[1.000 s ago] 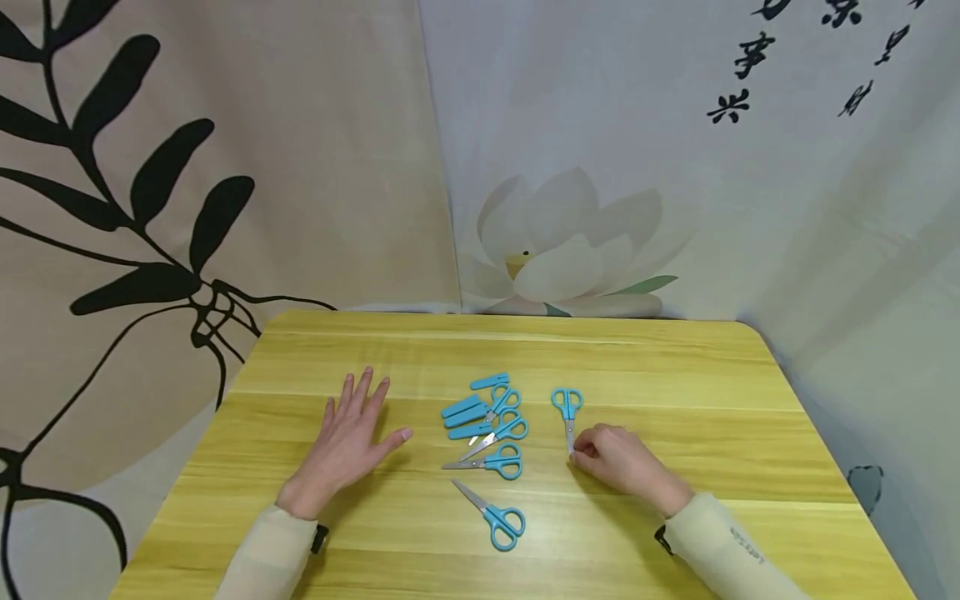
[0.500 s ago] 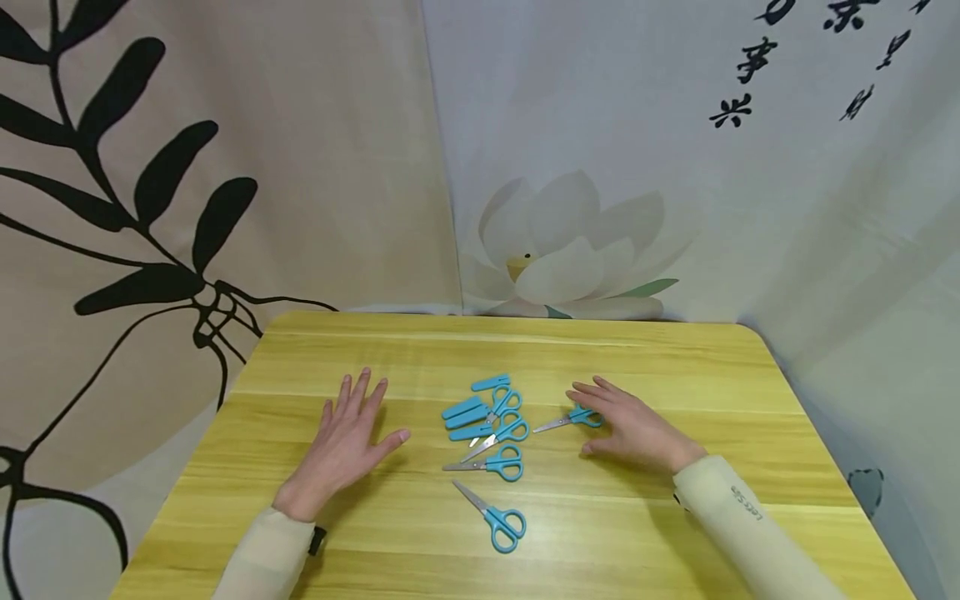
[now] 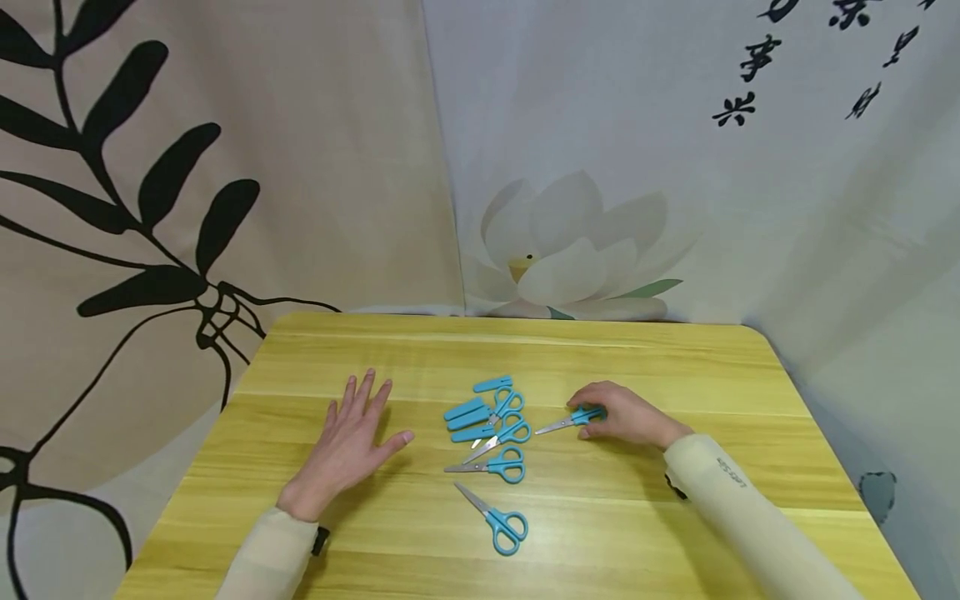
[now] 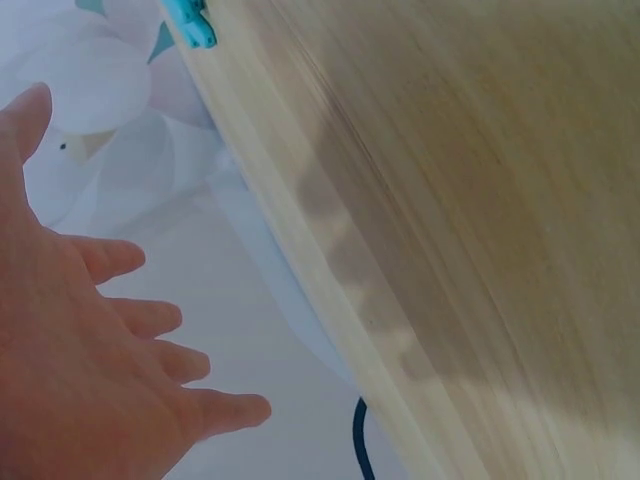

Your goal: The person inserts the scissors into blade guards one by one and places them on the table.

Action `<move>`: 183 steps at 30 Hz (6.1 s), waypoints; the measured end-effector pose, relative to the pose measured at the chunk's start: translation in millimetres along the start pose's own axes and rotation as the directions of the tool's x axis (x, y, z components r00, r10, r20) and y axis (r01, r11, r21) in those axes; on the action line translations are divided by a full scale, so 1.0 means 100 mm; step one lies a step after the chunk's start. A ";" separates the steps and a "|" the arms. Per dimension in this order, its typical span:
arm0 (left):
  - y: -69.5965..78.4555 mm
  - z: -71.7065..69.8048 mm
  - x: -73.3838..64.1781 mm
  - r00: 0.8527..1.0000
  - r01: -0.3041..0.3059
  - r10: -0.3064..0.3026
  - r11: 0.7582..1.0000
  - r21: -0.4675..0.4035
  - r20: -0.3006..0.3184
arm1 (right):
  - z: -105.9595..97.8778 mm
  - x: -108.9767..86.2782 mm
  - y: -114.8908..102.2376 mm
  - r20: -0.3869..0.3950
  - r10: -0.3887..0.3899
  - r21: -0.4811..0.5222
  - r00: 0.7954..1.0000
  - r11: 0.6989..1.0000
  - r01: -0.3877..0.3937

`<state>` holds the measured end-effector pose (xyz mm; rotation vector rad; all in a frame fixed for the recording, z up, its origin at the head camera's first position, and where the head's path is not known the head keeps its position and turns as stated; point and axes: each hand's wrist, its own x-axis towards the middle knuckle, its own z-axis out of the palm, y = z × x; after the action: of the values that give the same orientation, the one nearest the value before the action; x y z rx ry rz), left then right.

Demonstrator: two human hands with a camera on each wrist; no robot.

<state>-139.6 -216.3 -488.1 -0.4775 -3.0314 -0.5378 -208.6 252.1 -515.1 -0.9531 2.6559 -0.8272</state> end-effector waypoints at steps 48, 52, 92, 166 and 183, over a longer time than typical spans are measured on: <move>0.57 0.37 0.46 0.926 -0.299 0.347 0.916 -0.269 0.152 | -0.02 -0.36 -0.26 -0.188 0.119 0.059 0.975 0.992 -0.110; 0.60 0.43 0.50 0.911 -0.326 0.383 0.896 -0.301 0.155 | 0.00 -0.42 -0.29 -0.197 0.115 0.073 0.974 0.992 -0.102; 0.68 0.56 0.54 0.927 -0.348 0.363 0.926 -0.147 0.091 | 0.14 -0.45 -0.42 -0.248 0.116 0.051 0.962 0.993 -0.106; 0.92 0.41 0.26 0.940 -0.319 0.253 0.890 -0.324 -0.231 | 0.44 -0.04 -1.10 -0.447 -0.034 -0.094 0.894 0.996 -0.009; 0.94 0.43 0.27 0.924 -0.352 0.275 0.884 -0.309 -0.265 | 0.44 0.00 -1.15 -0.478 -0.127 -0.184 0.869 0.982 0.042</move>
<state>-135.7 -109.6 -495.4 -0.8471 -2.5783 -1.0371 -132.8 159.6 -486.2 -1.0170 3.1790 -0.9885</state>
